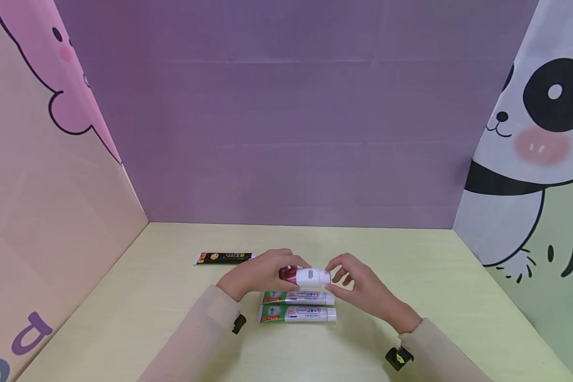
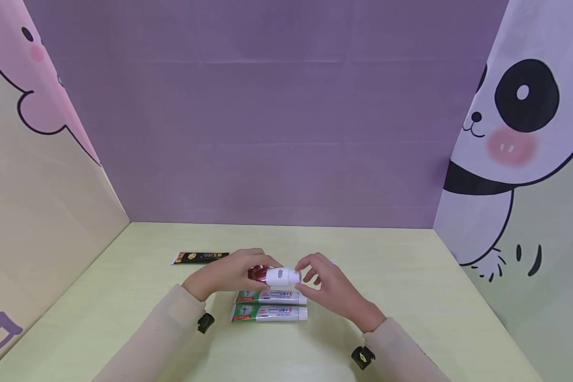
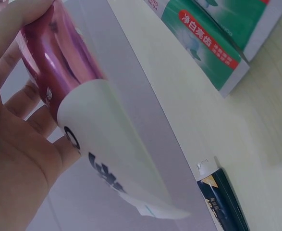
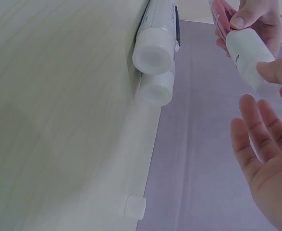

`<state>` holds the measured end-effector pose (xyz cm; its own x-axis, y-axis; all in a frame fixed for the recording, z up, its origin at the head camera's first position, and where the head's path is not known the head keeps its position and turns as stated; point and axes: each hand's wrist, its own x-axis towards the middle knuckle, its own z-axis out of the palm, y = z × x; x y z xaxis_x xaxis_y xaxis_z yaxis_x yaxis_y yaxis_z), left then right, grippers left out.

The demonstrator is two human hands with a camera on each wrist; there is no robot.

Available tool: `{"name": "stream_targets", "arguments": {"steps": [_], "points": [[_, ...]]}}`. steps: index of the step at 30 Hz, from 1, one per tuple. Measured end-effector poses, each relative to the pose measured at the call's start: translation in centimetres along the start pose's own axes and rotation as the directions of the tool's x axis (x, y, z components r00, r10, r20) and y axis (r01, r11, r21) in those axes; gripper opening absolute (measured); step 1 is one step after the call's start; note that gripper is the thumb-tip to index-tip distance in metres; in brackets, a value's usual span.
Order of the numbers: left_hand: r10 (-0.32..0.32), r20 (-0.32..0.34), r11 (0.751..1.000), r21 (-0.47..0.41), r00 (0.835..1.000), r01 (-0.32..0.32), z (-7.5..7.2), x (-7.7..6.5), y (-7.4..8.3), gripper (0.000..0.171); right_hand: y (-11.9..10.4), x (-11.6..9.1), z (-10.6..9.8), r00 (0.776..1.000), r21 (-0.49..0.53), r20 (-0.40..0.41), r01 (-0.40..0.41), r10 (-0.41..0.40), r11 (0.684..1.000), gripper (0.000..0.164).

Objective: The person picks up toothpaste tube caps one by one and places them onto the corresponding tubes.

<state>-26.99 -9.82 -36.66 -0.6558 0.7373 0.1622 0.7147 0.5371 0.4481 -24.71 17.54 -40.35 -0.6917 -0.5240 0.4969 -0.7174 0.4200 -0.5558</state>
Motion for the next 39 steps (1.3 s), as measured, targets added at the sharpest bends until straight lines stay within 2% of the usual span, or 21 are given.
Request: {"name": "stream_targets", "arguments": {"steps": [6, 10, 18, 28, 35, 39], "points": [[0.002, -0.001, 1.0, -0.005, 1.0, -0.002, 0.14, -0.02, -0.21, 0.041, 0.06, -0.06, 0.02, 0.999, -0.012, 0.008, 0.033, -0.033, 0.999, 0.037], [0.008, -0.003, 1.0, -0.004, 1.0, -0.008, 0.27, 0.06, -0.42, 0.04, 0.05, -0.04, 0.02, 1.0, -0.026, 0.013, 0.027, -0.027, 0.999, 0.034], [0.0, 0.0, 1.0, -0.011, 1.0, 0.0, 0.24, 0.08, -0.5, 0.04, 0.11, -0.21, -0.18, 0.999, 0.002, 0.036, -0.033, 0.033, 0.999, 0.032], [0.013, -0.015, 1.0, -0.007, 1.0, -0.013, 0.33, -0.05, -0.61, 0.04, 0.37, -0.15, -0.07, 0.995, 0.046, 0.047, -0.088, 0.086, 0.995, 0.019], [0.006, -0.016, 1.0, -0.004, 1.0, -0.006, 0.29, -0.12, -0.65, 0.04, 0.39, -0.01, 0.21, 0.984, 0.049, 0.08, -0.165, 0.161, 0.985, 0.022], [0.006, -0.014, 1.0, 0.002, 1.0, -0.006, 0.24, -0.15, -0.66, 0.04, 0.45, 0.07, 0.3, 0.98, 0.062, 0.094, -0.18, 0.174, 0.982, 0.021]]}}
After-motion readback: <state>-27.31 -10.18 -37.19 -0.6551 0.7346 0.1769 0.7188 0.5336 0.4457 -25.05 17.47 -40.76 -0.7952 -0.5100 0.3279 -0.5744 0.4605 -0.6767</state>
